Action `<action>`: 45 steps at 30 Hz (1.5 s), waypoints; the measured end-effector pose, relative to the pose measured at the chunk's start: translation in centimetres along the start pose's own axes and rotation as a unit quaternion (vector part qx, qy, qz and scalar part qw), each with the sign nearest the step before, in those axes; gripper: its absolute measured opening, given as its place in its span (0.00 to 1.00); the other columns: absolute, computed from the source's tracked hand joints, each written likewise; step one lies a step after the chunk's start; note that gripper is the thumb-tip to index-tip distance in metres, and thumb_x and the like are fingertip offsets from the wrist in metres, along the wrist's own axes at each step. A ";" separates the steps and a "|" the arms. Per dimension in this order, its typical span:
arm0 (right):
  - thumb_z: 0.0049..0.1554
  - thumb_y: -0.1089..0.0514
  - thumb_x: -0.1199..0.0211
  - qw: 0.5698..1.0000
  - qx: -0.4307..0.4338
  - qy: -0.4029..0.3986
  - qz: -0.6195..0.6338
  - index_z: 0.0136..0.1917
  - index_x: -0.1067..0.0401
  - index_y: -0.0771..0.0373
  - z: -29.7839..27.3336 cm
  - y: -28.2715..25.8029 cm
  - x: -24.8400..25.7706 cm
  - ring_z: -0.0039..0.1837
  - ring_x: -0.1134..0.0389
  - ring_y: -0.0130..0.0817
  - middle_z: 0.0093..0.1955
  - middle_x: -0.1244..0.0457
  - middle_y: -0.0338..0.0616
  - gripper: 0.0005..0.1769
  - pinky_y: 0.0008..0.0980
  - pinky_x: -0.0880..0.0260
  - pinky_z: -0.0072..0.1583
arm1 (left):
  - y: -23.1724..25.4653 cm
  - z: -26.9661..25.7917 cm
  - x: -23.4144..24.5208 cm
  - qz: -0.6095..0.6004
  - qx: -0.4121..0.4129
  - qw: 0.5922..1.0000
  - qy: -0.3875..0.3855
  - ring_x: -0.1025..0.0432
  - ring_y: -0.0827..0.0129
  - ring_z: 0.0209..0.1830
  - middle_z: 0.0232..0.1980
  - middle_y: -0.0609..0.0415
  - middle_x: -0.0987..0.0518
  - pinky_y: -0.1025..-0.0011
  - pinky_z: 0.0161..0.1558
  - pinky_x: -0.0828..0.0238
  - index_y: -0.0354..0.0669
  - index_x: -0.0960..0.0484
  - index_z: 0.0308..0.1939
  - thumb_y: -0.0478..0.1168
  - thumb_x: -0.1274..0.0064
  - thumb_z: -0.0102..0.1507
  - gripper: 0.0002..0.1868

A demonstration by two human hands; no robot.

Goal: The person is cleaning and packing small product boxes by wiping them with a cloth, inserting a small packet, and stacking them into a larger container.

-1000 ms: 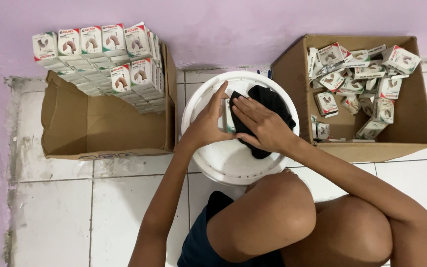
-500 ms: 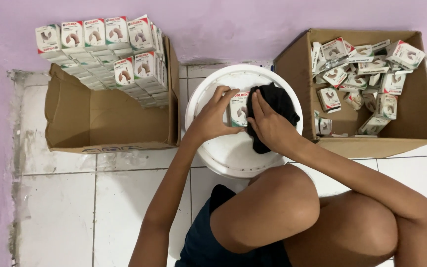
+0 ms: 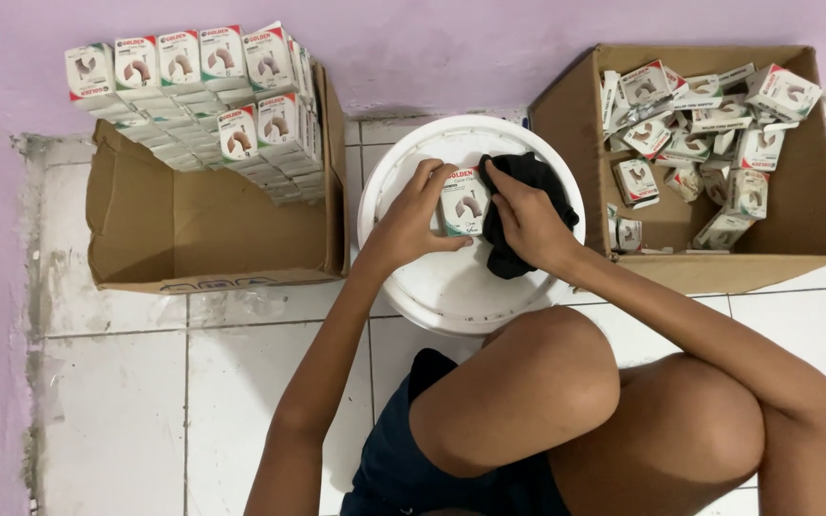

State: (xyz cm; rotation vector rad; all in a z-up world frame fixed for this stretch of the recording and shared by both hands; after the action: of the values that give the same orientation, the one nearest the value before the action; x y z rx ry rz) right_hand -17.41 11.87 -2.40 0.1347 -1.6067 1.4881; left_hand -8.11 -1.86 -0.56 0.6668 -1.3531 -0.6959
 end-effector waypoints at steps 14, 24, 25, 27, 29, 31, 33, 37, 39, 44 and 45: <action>0.67 0.66 0.54 0.983 -0.124 -0.130 0.037 0.76 0.40 0.70 -0.8 -3.4 1.8 0.74 0.38 0.50 0.72 0.39 0.62 0.25 0.49 0.38 0.72 | -0.9 0.3 -0.1 -0.024 0.012 0.999 0.018 0.35 0.39 0.69 0.68 0.37 0.39 0.55 0.65 0.27 0.33 0.40 0.72 0.42 0.25 0.52 0.51; 0.64 0.66 0.44 0.995 -0.048 0.002 0.082 0.78 0.46 0.76 1.3 -2.6 1.0 0.78 0.47 0.59 0.76 0.46 0.70 0.32 0.56 0.46 0.76 | -0.9 0.5 0.1 -0.040 0.051 0.997 0.031 0.29 0.46 0.61 0.71 0.38 0.40 0.57 0.63 0.24 0.35 0.42 0.76 0.47 0.25 0.49 0.58; 0.64 0.66 0.44 0.996 -0.046 0.003 0.082 0.78 0.46 0.76 1.5 -2.4 0.9 0.78 0.47 0.59 0.76 0.46 0.70 0.32 0.56 0.46 0.76 | -1.1 0.7 -0.2 -0.039 0.050 0.997 0.032 0.29 0.46 0.61 0.71 0.38 0.40 0.57 0.63 0.24 0.35 0.42 0.76 0.47 0.25 0.49 0.58; 0.63 0.73 0.47 0.998 -0.007 0.044 0.051 0.76 0.41 0.77 1.6 -2.6 1.0 0.75 0.43 0.63 0.73 0.42 0.72 0.28 0.59 0.40 0.72 | -1.2 0.5 0.7 0.045 0.046 0.989 0.130 0.29 0.45 0.60 0.65 0.41 0.38 0.53 0.60 0.25 0.37 0.39 0.75 0.51 0.25 0.50 0.56; 0.62 0.74 0.48 0.997 -0.011 0.053 0.046 0.74 0.39 0.77 1.7 -2.3 1.3 0.73 0.40 0.62 0.71 0.40 0.70 0.27 0.57 0.39 0.72 | -1.1 0.3 0.9 0.083 0.043 0.983 0.160 0.30 0.45 0.59 0.61 0.41 0.37 0.54 0.60 0.27 0.35 0.38 0.74 0.57 0.25 0.49 0.58; 0.62 0.75 0.49 0.997 -0.015 0.062 0.040 0.73 0.38 0.77 1.8 -2.1 1.5 0.72 0.38 0.61 0.69 0.38 0.68 0.25 0.55 0.38 0.72 | -1.1 0.0 1.1 0.119 0.039 0.973 0.191 0.31 0.46 0.58 0.58 0.41 0.36 0.54 0.60 0.28 0.33 0.36 0.73 0.63 0.25 0.48 0.60; 0.61 0.75 0.47 0.997 -0.019 0.076 0.025 0.70 0.34 0.74 1.7 -1.8 1.9 0.70 0.36 0.58 0.65 0.36 0.63 0.24 0.53 0.35 0.70 | -1.0 -0.1 1.0 0.140 0.040 0.968 0.204 0.31 0.47 0.53 0.52 0.42 0.36 0.52 0.57 0.30 0.31 0.37 0.73 0.73 0.28 0.41 0.70; 0.61 0.74 0.46 0.996 -0.023 0.080 0.025 0.70 0.33 0.70 1.3 -0.7 1.6 0.70 0.36 0.55 0.64 0.36 0.59 0.24 0.52 0.35 0.70 | -1.0 -0.1 0.4 0.181 0.031 0.963 0.199 0.29 0.45 0.51 0.48 0.43 0.33 0.50 0.55 0.29 0.35 0.41 0.77 0.83 0.35 0.34 0.80; 0.60 0.75 0.47 0.993 0.014 0.113 0.039 0.67 0.30 0.69 0.9 -0.5 1.8 0.69 0.35 0.56 0.62 0.36 0.57 0.22 0.53 0.34 0.68 | -0.9 0.2 -0.1 0.164 0.009 0.976 0.140 0.29 0.45 0.51 0.49 0.44 0.30 0.52 0.54 0.33 0.38 0.41 0.78 0.81 0.33 0.35 0.78; 0.60 0.79 0.52 0.987 0.009 0.151 0.051 0.66 0.31 0.72 0.4 -1.2 2.9 0.68 0.35 0.56 0.62 0.36 0.59 0.23 0.53 0.35 0.69 | -2.4 0.9 -1.9 0.168 -0.035 0.979 0.110 0.42 0.52 0.69 0.68 0.46 0.36 0.54 0.68 0.46 0.44 0.31 0.71 0.77 0.35 0.47 0.59; 0.60 0.80 0.54 0.985 0.002 0.164 0.054 0.66 0.32 0.74 0.2 -1.4 3.2 0.68 0.35 0.57 0.62 0.36 0.61 0.23 0.54 0.35 0.69 | -2.9 1.0 -2.2 0.158 -0.036 0.982 0.096 0.43 0.54 0.71 0.68 0.48 0.34 0.54 0.71 0.50 0.46 0.30 0.71 0.77 0.37 0.49 0.57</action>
State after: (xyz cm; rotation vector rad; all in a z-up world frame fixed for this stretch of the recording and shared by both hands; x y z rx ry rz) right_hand -18.54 12.85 0.77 -0.1902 -1.3614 1.5079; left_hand -9.45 -1.97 -4.08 0.4350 -1.2141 -0.4110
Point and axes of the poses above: each hand's wrist, its own z-axis towards the middle knuckle, its own x-axis out of the back of the hand, y = z × x, the point moved 7 cm from there along z, towards the middle knuckle
